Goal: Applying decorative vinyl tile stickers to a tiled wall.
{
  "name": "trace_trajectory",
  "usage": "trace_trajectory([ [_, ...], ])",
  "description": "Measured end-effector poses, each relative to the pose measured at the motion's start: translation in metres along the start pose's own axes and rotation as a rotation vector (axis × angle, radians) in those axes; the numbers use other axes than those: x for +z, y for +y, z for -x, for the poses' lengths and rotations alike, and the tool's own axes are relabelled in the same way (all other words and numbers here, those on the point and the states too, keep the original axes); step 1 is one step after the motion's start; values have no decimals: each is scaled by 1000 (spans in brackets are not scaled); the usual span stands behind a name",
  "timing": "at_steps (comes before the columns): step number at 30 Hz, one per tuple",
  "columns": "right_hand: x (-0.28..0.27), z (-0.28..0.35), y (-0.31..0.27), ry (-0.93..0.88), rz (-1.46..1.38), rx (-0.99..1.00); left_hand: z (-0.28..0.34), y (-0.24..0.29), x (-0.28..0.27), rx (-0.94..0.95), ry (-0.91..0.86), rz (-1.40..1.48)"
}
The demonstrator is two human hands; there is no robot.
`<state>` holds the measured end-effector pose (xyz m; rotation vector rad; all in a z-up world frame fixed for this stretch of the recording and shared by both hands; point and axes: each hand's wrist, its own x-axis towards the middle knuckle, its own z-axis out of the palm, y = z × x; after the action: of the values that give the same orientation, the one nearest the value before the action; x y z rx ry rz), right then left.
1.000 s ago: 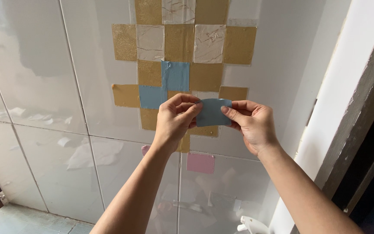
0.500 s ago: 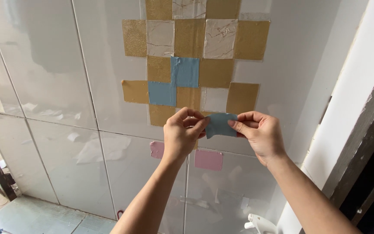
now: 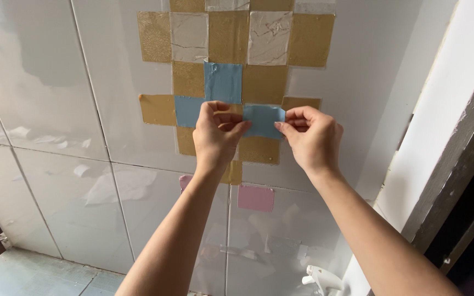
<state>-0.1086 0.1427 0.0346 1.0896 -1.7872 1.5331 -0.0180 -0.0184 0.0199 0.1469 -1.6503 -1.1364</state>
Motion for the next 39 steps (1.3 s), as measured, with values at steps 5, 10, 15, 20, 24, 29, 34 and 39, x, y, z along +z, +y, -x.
trace_trajectory([
  [5,5,-5,3,53,28,-105,-5,-2,-1,26,26,-72],
  [10,5,-8,3,58,90,-99,-8,-10,1,64,38,-65],
  [15,5,-8,2,50,102,-124,-8,-16,3,113,38,-77],
  [20,6,-9,4,64,107,-187,-5,-10,3,127,63,-84],
  [24,6,-8,1,67,91,-152,-5,-7,3,124,74,-129],
  [29,7,-9,1,70,95,-137,-4,-4,5,114,81,-136],
  [34,9,-7,3,83,81,-175,-2,-2,5,88,98,-120],
  [39,10,-8,3,92,120,-193,-1,-3,8,110,106,-122],
])
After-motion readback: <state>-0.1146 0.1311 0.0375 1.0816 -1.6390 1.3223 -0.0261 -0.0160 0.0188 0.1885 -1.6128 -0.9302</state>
